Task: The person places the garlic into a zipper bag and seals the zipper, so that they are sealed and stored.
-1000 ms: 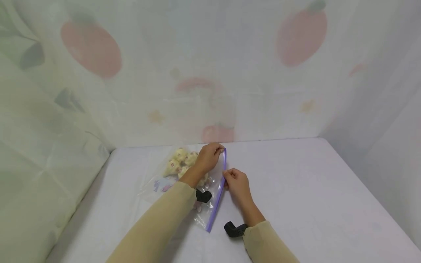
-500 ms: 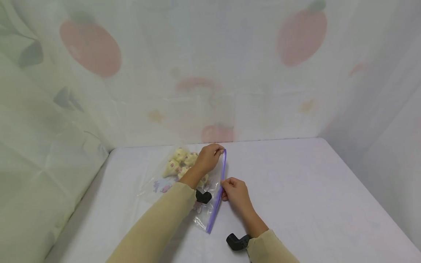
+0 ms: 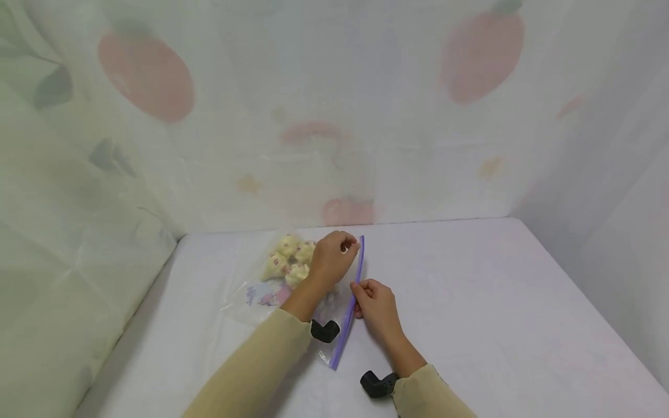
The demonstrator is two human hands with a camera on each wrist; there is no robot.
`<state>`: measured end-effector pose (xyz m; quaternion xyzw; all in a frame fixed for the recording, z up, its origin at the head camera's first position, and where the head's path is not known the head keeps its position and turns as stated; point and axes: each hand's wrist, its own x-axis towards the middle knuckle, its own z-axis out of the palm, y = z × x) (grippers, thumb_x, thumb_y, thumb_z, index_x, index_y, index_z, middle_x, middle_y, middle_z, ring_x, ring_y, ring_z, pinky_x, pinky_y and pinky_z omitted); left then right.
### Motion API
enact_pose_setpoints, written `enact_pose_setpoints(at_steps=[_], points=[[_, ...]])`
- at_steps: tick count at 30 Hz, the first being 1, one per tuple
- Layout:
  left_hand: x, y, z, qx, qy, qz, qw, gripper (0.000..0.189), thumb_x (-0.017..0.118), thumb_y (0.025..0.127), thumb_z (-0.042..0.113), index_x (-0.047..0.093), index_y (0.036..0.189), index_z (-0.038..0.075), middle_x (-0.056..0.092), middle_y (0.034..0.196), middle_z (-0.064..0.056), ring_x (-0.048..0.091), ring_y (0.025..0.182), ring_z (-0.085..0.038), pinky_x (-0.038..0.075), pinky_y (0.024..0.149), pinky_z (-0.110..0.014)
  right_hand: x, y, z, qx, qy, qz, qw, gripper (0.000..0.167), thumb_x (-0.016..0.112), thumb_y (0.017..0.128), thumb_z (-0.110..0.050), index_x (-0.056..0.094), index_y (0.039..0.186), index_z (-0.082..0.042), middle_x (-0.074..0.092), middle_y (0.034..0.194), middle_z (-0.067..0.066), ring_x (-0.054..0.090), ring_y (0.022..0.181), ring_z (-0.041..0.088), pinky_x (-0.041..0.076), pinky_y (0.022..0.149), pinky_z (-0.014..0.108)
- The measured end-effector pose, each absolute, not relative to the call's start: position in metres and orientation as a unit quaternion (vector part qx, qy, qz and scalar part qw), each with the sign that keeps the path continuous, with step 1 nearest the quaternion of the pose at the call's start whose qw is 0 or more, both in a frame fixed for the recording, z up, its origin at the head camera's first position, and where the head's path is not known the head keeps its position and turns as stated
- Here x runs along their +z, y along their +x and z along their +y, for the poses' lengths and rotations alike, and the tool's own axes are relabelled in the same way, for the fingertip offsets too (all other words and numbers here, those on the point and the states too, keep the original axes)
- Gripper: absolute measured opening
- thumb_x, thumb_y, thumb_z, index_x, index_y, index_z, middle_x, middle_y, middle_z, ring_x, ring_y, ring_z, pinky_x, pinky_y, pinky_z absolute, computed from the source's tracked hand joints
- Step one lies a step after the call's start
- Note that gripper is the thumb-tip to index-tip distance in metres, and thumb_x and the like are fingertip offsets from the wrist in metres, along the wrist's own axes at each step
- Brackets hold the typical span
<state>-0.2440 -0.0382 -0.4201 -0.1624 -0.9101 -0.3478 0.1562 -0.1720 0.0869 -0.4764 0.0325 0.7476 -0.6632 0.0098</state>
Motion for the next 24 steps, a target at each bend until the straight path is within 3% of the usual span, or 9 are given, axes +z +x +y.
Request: enact_pose_setpoints(at_steps=[6, 10, 18, 24], points=[[-0.419, -0.224, -0.035, -0.321, -0.142, -0.936, 0.032, 0.025, 0.072, 0.089, 0.038, 0.068, 0.087, 0.014, 0.062, 0.078, 0.005, 0.054, 0.063, -0.008, 0.044, 0.053, -0.021, -0.476, -0.171, 0.088, -0.623, 0.024, 0.782, -0.017, 0.021, 0.068, 0.093, -0.022, 0.068, 0.085, -0.003, 0.061, 0.058, 0.005, 0.059, 0.05, 0.018, 0.053, 0.049, 0.026], [-0.422, -0.219, -0.036, -0.312, -0.116, -0.943, -0.006, 0.028, 0.076, 0.085, 0.038, 0.062, 0.081, 0.014, 0.06, 0.075, 0.003, 0.05, 0.058, -0.01, 0.041, 0.049, -0.023, -0.476, -0.169, 0.086, -0.602, 0.009, 0.798, -0.032, 0.019, 0.069, 0.092, -0.021, 0.068, 0.081, -0.005, 0.062, 0.058, 0.007, 0.06, 0.05, 0.019, 0.051, 0.05, 0.024], [-0.42, -0.222, -0.039, -0.304, -0.126, -0.944, -0.01, 0.01, 0.071, 0.086, 0.02, 0.068, 0.083, 0.011, 0.067, 0.084, 0.001, 0.055, 0.056, -0.01, 0.044, 0.048, -0.022, -0.475, -0.168, 0.085, -0.547, -0.014, 0.834, -0.076, 0.022, 0.069, 0.091, -0.024, 0.068, 0.073, -0.013, 0.059, 0.054, -0.002, 0.053, 0.051, 0.009, 0.042, 0.051, 0.022], [-0.424, -0.224, -0.04, -0.303, -0.148, -0.941, 0.018, 0.009, 0.069, 0.09, 0.02, 0.07, 0.085, 0.012, 0.068, 0.081, 0.003, 0.055, 0.064, -0.009, 0.044, 0.054, -0.019, -0.472, -0.169, 0.087, -0.528, 0.0, 0.845, -0.085, 0.025, 0.068, 0.09, -0.024, 0.065, 0.067, -0.013, 0.055, 0.052, -0.005, 0.051, 0.052, 0.011, 0.04, 0.053, 0.023]])
